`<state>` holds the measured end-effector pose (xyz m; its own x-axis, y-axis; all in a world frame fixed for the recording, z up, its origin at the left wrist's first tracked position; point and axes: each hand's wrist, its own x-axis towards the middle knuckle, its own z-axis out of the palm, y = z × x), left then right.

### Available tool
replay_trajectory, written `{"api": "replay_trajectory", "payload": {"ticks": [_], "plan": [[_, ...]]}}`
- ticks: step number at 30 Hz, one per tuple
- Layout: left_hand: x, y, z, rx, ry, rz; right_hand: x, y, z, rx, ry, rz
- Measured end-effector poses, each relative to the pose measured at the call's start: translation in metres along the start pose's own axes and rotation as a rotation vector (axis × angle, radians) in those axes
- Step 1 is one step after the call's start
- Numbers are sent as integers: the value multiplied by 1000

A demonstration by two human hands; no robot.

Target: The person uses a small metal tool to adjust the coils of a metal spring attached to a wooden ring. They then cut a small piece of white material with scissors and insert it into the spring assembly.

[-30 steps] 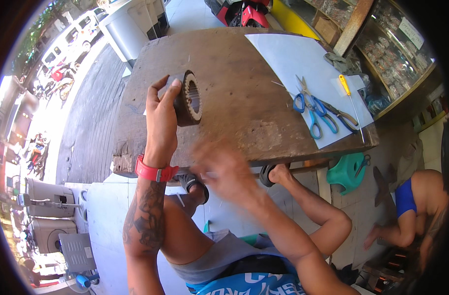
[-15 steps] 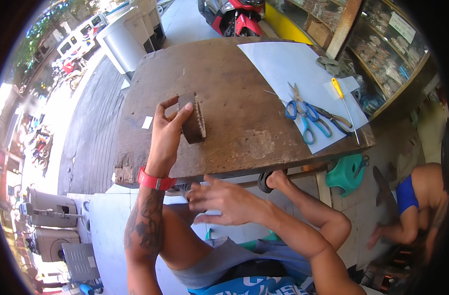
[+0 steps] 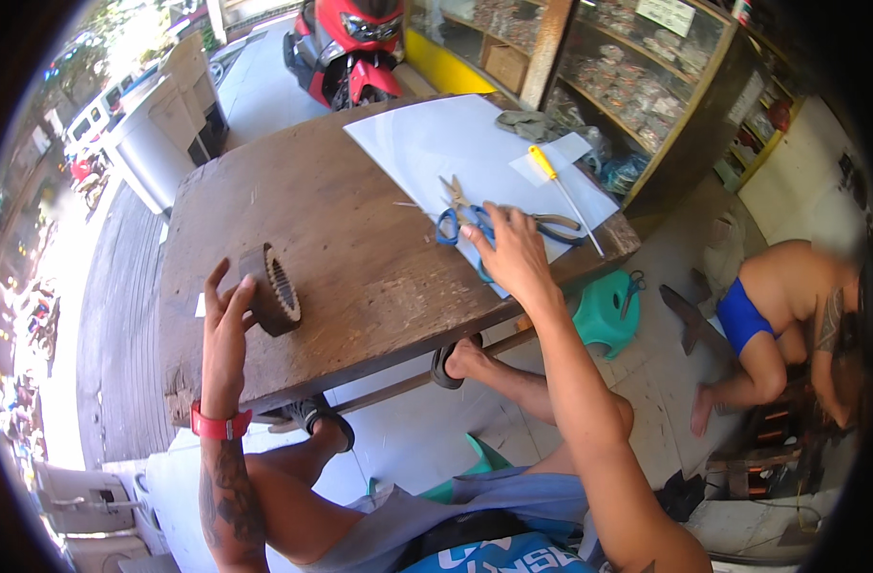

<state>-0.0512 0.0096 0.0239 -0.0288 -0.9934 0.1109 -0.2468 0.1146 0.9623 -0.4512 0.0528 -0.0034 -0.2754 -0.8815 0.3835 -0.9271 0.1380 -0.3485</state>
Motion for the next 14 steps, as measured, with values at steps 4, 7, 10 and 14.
{"api": "replay_trajectory", "payload": {"ticks": [4,7,10,14], "plan": [[5,11,1,309,319,455,6,52,3,142,-56,-63],[-15,24,12,560,368,748,11,95,-12,173,2,27],[-34,37,38,622,212,829,18,150,-26,-209,145,150],[-30,48,61,602,61,742,8,193,-15,-179,-162,306]]}}
